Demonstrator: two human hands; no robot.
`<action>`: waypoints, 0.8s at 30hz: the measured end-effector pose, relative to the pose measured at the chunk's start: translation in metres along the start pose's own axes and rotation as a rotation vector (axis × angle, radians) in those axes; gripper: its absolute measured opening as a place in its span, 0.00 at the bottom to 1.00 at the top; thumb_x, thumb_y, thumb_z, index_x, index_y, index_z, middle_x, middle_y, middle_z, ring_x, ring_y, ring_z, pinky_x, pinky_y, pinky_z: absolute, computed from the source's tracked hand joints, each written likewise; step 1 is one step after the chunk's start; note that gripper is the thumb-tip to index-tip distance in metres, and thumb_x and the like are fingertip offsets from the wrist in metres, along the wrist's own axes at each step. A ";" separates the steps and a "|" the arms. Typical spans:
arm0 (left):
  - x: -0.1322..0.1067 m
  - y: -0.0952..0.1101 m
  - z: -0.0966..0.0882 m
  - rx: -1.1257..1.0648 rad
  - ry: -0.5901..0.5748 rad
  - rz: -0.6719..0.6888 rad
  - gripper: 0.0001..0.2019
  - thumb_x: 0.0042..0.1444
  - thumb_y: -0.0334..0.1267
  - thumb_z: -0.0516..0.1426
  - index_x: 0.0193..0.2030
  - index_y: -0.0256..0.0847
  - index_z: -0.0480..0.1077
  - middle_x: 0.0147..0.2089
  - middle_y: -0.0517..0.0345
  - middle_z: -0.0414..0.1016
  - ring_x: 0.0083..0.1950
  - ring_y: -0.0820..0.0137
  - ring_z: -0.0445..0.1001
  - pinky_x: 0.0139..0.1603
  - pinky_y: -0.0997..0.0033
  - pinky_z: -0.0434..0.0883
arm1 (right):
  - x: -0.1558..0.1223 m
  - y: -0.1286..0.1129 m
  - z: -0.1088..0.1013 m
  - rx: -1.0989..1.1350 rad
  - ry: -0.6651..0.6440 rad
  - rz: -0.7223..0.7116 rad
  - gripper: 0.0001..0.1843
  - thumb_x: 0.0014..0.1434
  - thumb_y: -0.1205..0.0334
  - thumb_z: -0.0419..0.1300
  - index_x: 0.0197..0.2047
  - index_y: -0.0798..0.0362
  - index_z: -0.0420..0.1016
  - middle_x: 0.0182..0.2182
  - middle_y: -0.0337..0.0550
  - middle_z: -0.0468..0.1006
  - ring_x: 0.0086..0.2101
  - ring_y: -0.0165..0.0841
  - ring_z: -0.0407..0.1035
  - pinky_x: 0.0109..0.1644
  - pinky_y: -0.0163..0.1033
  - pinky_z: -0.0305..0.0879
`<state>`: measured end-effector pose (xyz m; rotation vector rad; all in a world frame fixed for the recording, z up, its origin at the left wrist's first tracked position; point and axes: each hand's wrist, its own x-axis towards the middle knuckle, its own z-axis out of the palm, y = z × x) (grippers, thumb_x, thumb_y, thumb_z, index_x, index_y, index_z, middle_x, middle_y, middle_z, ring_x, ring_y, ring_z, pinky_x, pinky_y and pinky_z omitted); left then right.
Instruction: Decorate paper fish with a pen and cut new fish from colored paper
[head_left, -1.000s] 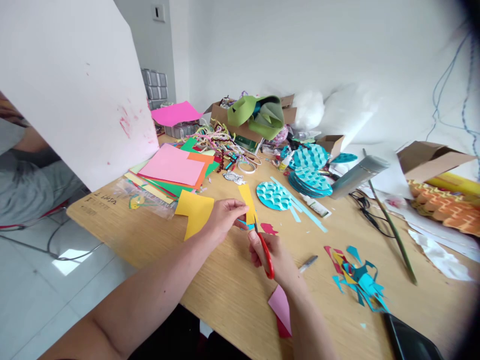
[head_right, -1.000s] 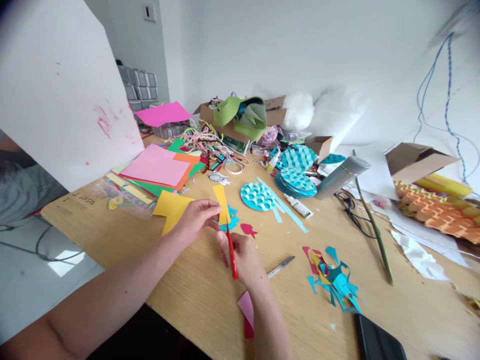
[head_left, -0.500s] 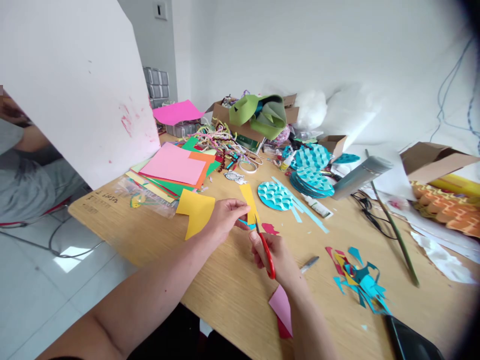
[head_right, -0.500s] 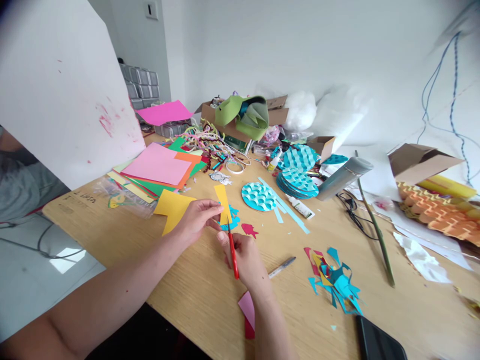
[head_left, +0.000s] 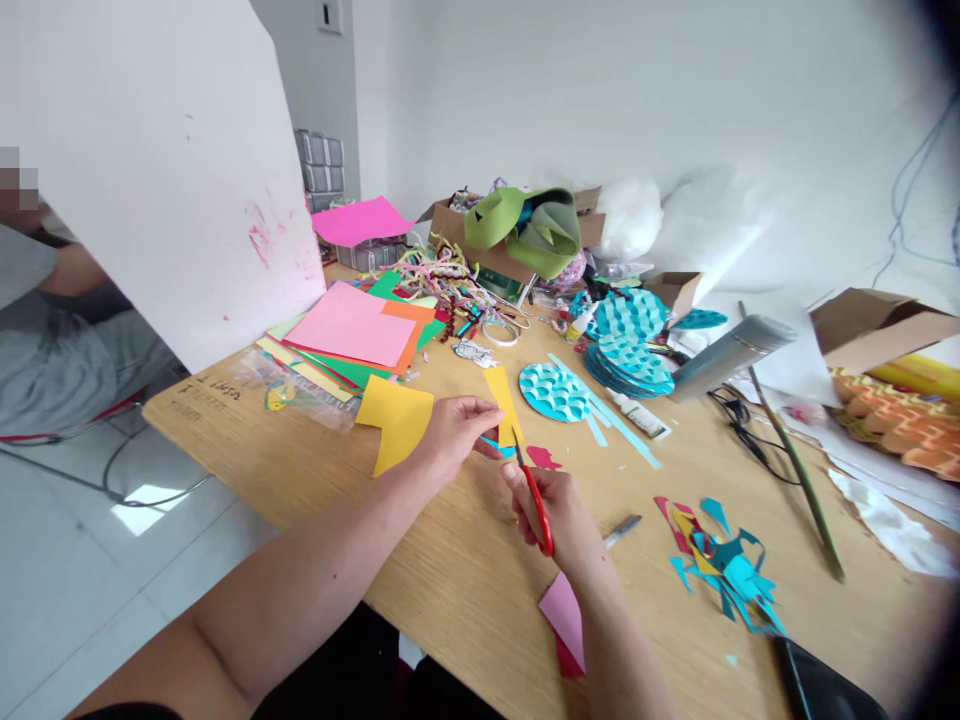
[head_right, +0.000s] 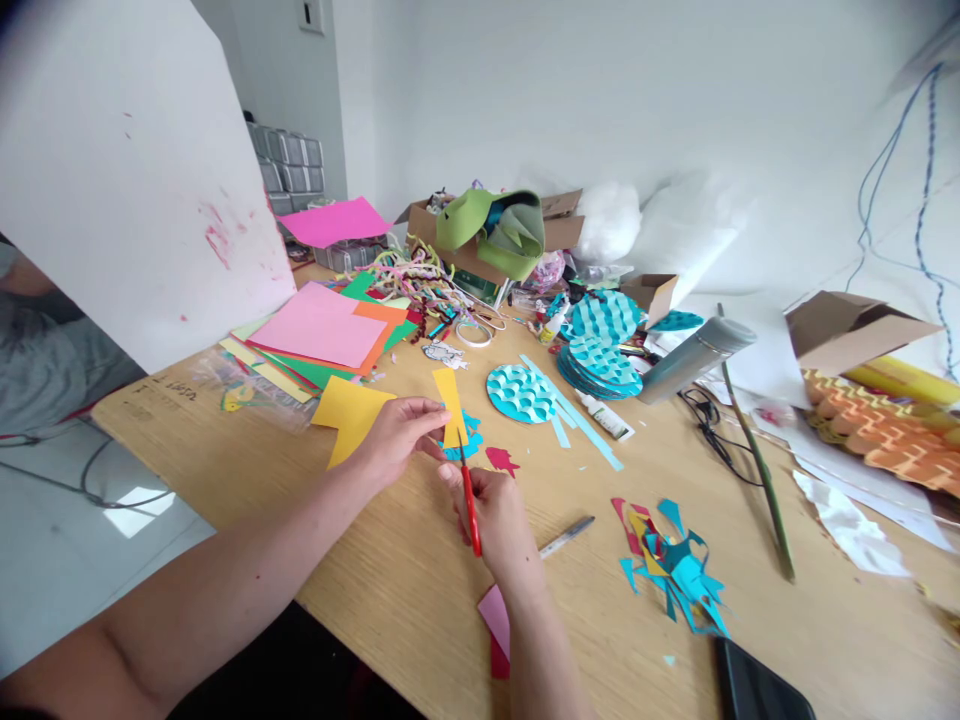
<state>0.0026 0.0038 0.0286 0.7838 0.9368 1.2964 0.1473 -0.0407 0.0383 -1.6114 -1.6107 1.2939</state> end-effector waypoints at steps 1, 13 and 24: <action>0.000 0.000 0.000 0.001 0.002 0.000 0.14 0.41 0.42 0.69 0.27 0.34 0.74 0.25 0.57 0.73 0.26 0.72 0.73 0.18 0.76 0.73 | 0.000 0.000 0.000 0.003 0.001 0.008 0.33 0.45 0.28 0.60 0.16 0.50 0.60 0.09 0.35 0.63 0.11 0.27 0.58 0.15 0.33 0.51; 0.001 0.000 -0.001 0.009 -0.005 0.013 0.15 0.39 0.43 0.69 0.28 0.33 0.74 0.26 0.56 0.74 0.26 0.72 0.73 0.18 0.76 0.73 | 0.006 0.012 0.001 -0.048 -0.011 -0.025 0.33 0.49 0.29 0.58 0.17 0.51 0.62 0.10 0.36 0.64 0.11 0.27 0.59 0.15 0.32 0.51; 0.001 -0.002 0.000 0.008 -0.022 0.024 0.13 0.40 0.40 0.68 0.26 0.35 0.72 0.24 0.59 0.72 0.25 0.73 0.72 0.18 0.76 0.73 | 0.003 0.010 0.000 -0.111 -0.021 -0.036 0.32 0.54 0.31 0.56 0.19 0.52 0.63 0.12 0.38 0.68 0.13 0.27 0.61 0.17 0.31 0.53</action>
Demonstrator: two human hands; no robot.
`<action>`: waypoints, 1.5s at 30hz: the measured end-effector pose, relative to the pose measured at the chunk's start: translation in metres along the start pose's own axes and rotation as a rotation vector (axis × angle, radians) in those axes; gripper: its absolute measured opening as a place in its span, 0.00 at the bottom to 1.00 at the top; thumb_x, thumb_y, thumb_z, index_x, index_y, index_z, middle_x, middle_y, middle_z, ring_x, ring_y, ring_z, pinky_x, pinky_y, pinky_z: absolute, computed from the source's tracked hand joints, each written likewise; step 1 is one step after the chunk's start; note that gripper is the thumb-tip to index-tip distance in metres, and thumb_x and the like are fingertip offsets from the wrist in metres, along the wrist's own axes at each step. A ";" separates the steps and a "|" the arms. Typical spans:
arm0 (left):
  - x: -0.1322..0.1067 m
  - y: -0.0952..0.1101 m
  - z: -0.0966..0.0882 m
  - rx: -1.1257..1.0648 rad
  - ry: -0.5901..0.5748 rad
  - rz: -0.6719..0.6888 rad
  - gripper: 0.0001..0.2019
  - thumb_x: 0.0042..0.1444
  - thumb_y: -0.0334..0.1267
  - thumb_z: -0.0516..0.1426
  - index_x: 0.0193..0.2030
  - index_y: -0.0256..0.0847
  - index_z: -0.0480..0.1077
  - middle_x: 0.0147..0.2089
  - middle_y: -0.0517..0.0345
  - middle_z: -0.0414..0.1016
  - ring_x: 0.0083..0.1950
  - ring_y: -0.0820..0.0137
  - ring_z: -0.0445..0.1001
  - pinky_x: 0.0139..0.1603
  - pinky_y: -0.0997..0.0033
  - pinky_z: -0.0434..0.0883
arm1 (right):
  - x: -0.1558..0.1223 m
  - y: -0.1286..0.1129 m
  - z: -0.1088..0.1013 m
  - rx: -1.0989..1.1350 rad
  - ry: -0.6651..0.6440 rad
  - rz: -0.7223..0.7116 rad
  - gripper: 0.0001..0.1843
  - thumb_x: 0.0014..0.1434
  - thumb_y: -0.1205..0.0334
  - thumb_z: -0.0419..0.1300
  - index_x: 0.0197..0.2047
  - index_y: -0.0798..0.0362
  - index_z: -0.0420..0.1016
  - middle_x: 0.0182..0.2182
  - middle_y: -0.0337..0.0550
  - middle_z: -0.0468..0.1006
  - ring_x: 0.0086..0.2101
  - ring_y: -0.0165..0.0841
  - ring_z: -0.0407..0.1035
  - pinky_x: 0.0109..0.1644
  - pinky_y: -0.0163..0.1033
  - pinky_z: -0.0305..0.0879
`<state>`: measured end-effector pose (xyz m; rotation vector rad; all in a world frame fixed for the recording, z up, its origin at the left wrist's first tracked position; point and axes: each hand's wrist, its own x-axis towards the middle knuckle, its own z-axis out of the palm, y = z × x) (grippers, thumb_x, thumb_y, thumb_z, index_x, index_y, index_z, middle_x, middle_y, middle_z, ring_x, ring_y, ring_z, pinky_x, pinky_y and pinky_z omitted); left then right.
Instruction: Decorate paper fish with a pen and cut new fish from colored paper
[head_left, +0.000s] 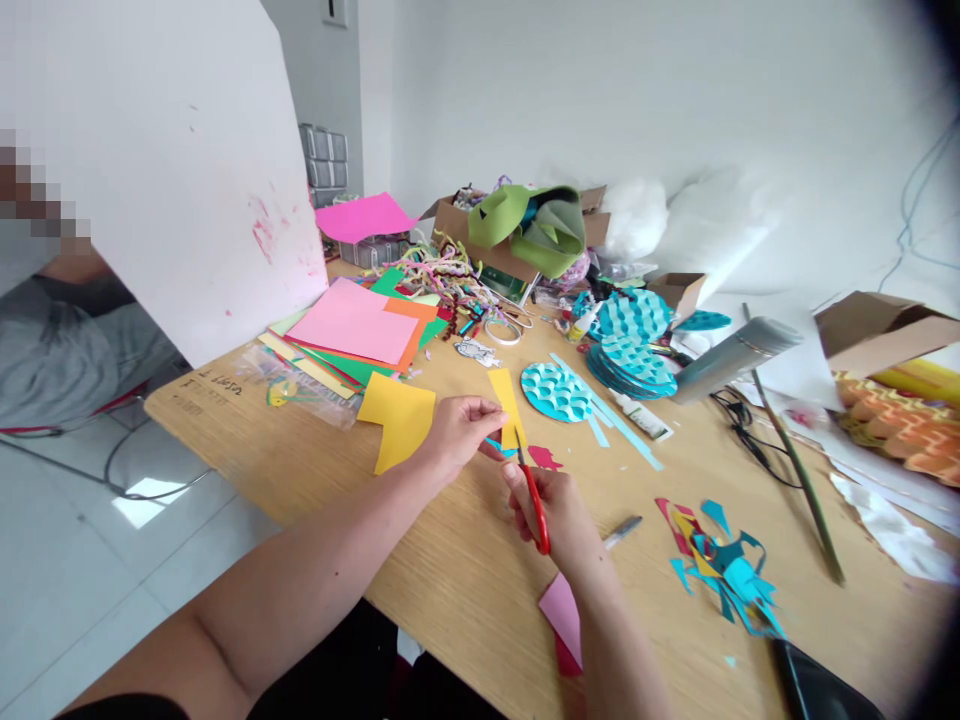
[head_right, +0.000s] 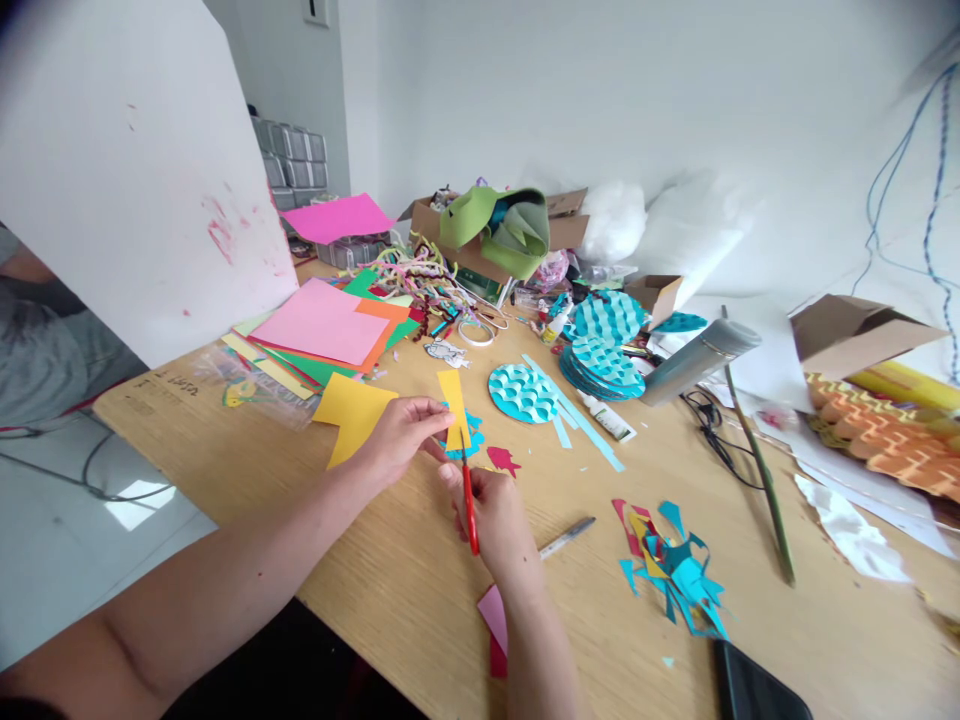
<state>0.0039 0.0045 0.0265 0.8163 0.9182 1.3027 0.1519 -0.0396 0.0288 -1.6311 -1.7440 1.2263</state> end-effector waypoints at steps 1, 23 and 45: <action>0.000 0.000 0.000 -0.001 -0.001 -0.001 0.12 0.40 0.40 0.68 0.25 0.35 0.71 0.24 0.60 0.71 0.24 0.73 0.71 0.18 0.76 0.73 | 0.000 0.000 0.000 -0.001 -0.001 0.000 0.32 0.54 0.31 0.56 0.19 0.52 0.63 0.12 0.38 0.68 0.13 0.27 0.61 0.17 0.31 0.54; -0.003 0.000 0.003 0.024 -0.024 -0.056 0.07 0.45 0.34 0.65 0.27 0.35 0.71 0.25 0.59 0.74 0.25 0.73 0.72 0.21 0.77 0.71 | 0.001 0.002 0.001 0.028 0.028 -0.009 0.31 0.54 0.32 0.57 0.19 0.53 0.64 0.12 0.38 0.68 0.13 0.27 0.62 0.17 0.30 0.55; -0.002 -0.002 0.002 0.022 -0.031 -0.074 0.07 0.46 0.34 0.65 0.27 0.35 0.71 0.25 0.59 0.74 0.25 0.73 0.73 0.21 0.77 0.70 | 0.002 0.001 0.003 0.017 0.057 0.032 0.33 0.51 0.28 0.56 0.19 0.52 0.64 0.11 0.39 0.68 0.12 0.28 0.62 0.16 0.31 0.54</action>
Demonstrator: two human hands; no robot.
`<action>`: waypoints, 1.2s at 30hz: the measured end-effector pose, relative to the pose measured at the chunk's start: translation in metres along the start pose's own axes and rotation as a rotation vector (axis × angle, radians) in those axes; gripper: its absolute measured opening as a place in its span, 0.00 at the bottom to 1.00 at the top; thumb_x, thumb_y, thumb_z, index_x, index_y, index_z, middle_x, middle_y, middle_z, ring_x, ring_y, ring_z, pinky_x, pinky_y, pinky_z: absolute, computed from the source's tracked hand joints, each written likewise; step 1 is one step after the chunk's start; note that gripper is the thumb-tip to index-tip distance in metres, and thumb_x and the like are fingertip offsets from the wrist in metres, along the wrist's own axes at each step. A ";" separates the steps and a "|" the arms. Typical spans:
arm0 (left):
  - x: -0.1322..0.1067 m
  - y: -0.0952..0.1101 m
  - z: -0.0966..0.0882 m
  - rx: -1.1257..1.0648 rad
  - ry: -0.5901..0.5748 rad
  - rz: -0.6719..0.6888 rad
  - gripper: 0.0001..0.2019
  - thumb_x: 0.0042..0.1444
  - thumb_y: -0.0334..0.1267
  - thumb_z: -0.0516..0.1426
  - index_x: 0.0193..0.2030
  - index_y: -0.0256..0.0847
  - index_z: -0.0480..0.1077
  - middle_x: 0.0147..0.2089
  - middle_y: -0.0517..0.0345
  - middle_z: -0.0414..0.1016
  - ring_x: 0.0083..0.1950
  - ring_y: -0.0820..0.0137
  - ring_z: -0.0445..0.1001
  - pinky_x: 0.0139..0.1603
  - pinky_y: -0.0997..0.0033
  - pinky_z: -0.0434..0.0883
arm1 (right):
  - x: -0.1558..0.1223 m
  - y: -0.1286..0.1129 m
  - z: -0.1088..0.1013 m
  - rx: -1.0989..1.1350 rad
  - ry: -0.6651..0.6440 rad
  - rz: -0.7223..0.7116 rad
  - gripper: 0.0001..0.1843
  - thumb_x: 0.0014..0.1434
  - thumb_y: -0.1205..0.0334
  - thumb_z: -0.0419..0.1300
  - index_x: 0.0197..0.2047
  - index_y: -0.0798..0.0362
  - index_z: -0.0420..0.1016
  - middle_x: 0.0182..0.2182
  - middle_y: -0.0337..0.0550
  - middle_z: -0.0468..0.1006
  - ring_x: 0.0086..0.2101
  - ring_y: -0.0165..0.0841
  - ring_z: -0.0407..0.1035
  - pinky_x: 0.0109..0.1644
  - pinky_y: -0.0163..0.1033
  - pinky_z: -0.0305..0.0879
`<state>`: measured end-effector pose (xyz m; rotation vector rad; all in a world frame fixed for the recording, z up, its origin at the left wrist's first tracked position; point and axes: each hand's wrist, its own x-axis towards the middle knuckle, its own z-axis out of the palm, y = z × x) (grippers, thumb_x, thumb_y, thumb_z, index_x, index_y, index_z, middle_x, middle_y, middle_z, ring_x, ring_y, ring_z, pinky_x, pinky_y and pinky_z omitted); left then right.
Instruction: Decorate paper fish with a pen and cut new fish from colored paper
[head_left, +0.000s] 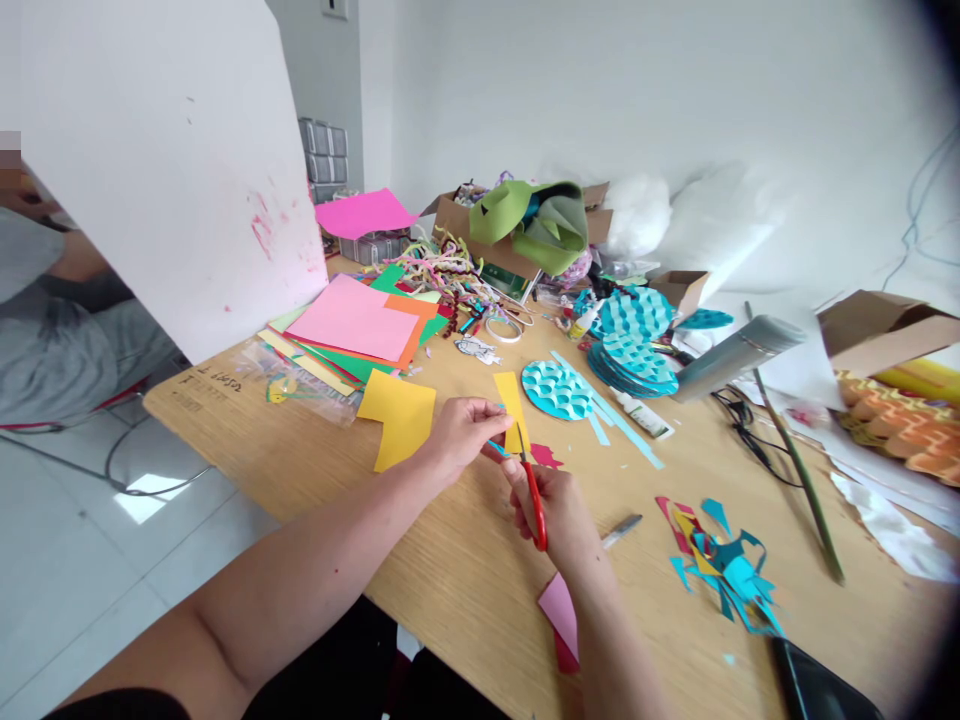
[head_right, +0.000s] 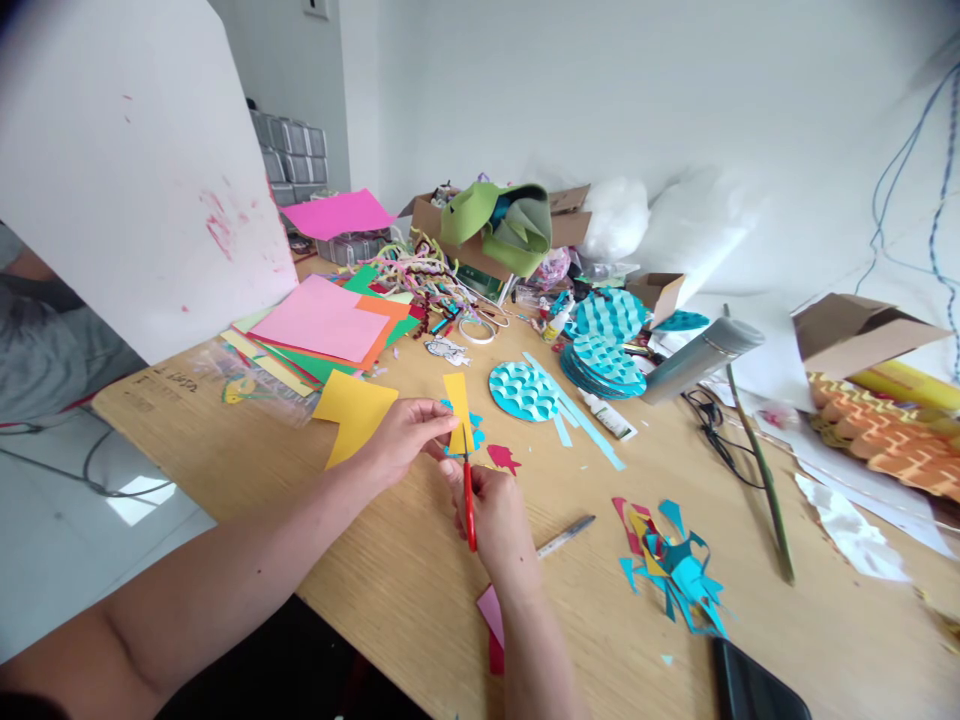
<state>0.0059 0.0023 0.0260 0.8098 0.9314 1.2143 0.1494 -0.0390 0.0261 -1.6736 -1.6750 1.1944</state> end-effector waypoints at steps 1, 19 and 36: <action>0.000 0.000 0.000 0.003 -0.004 0.000 0.07 0.45 0.35 0.65 0.26 0.35 0.71 0.24 0.59 0.74 0.25 0.74 0.72 0.21 0.78 0.70 | 0.000 0.000 0.000 0.001 -0.002 0.002 0.33 0.51 0.28 0.56 0.19 0.52 0.64 0.11 0.39 0.68 0.13 0.28 0.62 0.16 0.31 0.55; -0.001 -0.002 0.001 0.044 -0.040 -0.006 0.09 0.43 0.36 0.66 0.24 0.35 0.71 0.21 0.62 0.70 0.22 0.76 0.69 0.21 0.79 0.67 | 0.001 0.004 -0.002 -0.029 0.011 -0.068 0.34 0.53 0.28 0.53 0.20 0.53 0.65 0.13 0.41 0.70 0.14 0.29 0.63 0.18 0.32 0.55; 0.000 -0.003 0.000 0.044 -0.042 -0.004 0.11 0.42 0.38 0.66 0.24 0.35 0.70 0.22 0.62 0.70 0.23 0.76 0.69 0.23 0.77 0.69 | -0.001 -0.001 0.001 0.009 0.036 -0.029 0.35 0.49 0.24 0.54 0.19 0.52 0.64 0.11 0.40 0.68 0.12 0.29 0.62 0.16 0.33 0.55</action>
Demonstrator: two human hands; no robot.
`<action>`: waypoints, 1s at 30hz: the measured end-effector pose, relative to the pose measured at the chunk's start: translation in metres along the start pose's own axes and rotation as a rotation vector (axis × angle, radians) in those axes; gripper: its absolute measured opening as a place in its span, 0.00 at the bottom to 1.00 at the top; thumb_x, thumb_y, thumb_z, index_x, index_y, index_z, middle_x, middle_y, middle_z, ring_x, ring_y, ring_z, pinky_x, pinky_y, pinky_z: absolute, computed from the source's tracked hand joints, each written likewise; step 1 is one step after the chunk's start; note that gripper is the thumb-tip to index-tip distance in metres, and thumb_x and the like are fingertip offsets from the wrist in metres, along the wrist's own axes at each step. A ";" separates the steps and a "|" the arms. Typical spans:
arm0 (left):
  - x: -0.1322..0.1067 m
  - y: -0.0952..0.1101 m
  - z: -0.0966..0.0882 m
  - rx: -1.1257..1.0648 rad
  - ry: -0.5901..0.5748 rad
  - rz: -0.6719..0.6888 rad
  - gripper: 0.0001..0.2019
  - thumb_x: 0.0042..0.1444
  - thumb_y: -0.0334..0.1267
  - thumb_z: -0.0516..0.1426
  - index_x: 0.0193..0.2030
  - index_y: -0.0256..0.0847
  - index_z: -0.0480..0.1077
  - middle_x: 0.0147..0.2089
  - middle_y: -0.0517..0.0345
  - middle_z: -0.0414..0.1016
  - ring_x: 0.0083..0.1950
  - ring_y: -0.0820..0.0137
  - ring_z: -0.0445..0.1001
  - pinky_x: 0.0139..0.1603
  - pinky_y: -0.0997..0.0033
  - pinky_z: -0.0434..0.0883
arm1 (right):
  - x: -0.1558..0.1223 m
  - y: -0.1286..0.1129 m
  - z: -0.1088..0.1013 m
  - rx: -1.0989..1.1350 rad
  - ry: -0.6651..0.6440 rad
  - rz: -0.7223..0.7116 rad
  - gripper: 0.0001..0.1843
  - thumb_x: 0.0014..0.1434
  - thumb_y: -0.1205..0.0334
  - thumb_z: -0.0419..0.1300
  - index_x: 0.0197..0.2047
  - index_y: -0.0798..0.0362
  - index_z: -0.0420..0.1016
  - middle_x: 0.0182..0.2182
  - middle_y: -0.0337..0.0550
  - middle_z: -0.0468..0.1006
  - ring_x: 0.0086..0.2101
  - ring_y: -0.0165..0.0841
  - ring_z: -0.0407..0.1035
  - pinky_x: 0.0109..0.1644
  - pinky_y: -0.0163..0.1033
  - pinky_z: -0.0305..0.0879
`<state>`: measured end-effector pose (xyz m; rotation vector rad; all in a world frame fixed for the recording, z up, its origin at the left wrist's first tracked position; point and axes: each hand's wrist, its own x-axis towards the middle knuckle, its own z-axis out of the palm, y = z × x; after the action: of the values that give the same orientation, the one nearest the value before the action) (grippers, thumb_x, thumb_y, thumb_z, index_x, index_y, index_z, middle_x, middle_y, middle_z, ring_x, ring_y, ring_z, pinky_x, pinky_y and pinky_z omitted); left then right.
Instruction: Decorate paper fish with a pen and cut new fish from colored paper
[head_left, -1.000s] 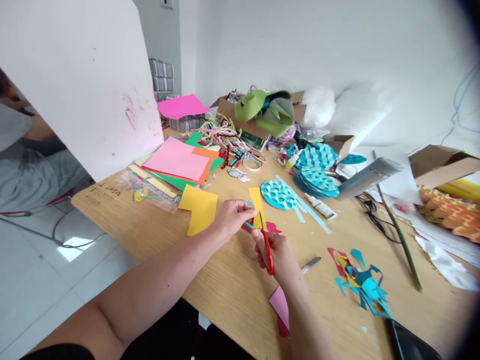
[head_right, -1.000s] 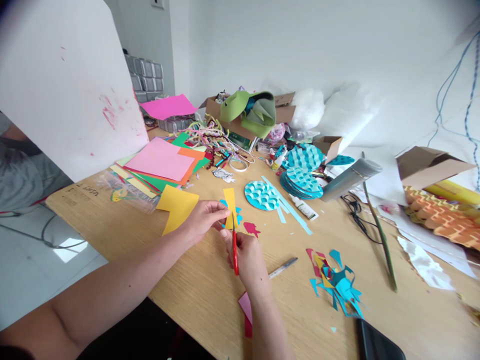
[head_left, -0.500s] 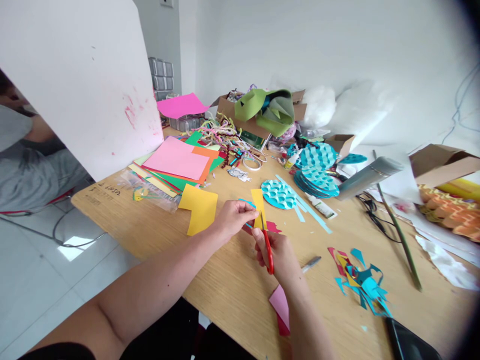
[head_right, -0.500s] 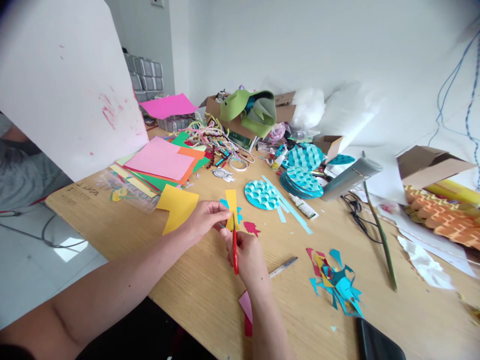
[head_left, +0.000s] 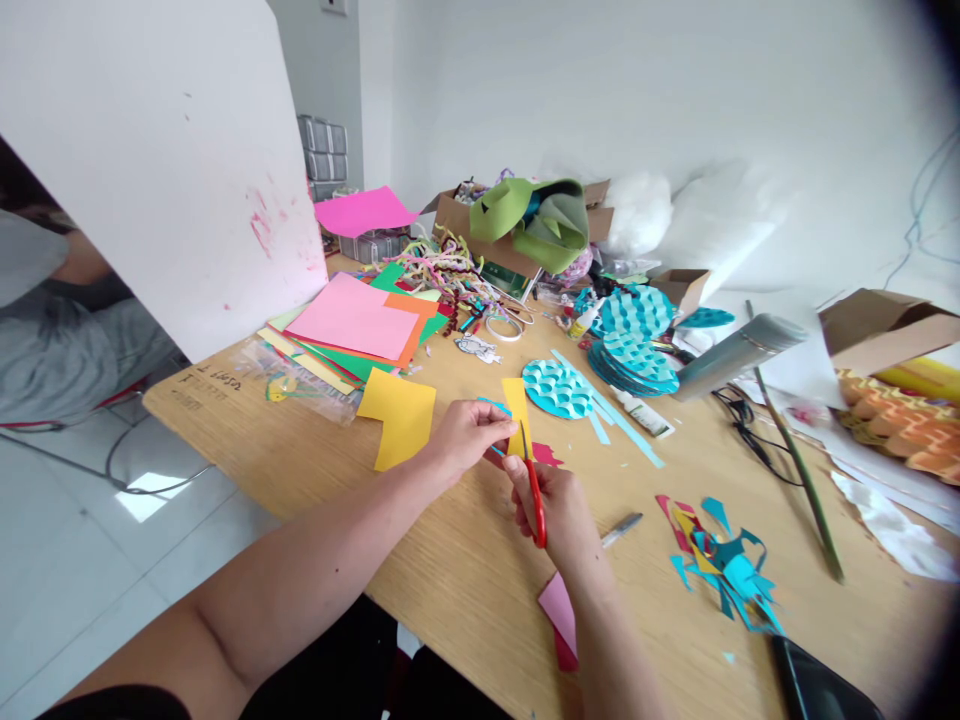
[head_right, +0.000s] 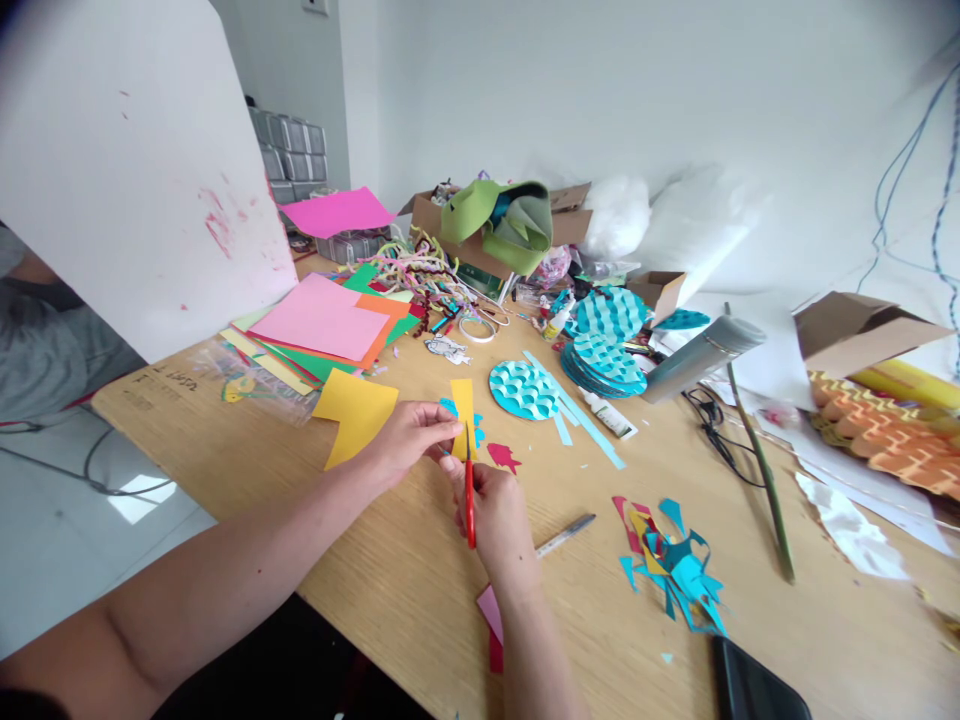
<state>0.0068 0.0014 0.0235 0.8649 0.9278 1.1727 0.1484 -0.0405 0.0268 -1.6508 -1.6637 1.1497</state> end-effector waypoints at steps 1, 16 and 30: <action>0.000 0.000 0.000 -0.001 -0.003 0.001 0.11 0.42 0.39 0.66 0.24 0.35 0.70 0.22 0.62 0.70 0.23 0.76 0.69 0.23 0.77 0.69 | 0.000 0.000 0.000 0.010 -0.001 0.009 0.36 0.48 0.24 0.54 0.19 0.52 0.64 0.11 0.40 0.68 0.12 0.29 0.62 0.16 0.33 0.54; 0.003 0.004 -0.003 -0.029 0.028 -0.020 0.08 0.49 0.36 0.65 0.29 0.35 0.71 0.25 0.59 0.73 0.24 0.73 0.73 0.18 0.79 0.68 | -0.001 -0.001 0.002 0.002 0.006 0.037 0.34 0.49 0.26 0.56 0.19 0.52 0.64 0.11 0.38 0.67 0.12 0.29 0.62 0.16 0.32 0.55; 0.001 0.004 0.000 0.025 0.035 -0.025 0.07 0.50 0.32 0.62 0.26 0.35 0.69 0.22 0.61 0.70 0.20 0.76 0.70 0.16 0.81 0.64 | 0.005 0.007 0.002 -0.013 -0.043 0.004 0.34 0.51 0.27 0.55 0.19 0.52 0.64 0.12 0.41 0.70 0.13 0.30 0.64 0.17 0.32 0.56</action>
<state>0.0052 0.0027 0.0267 0.8530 0.9816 1.1601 0.1497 -0.0368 0.0185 -1.6486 -1.6985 1.1869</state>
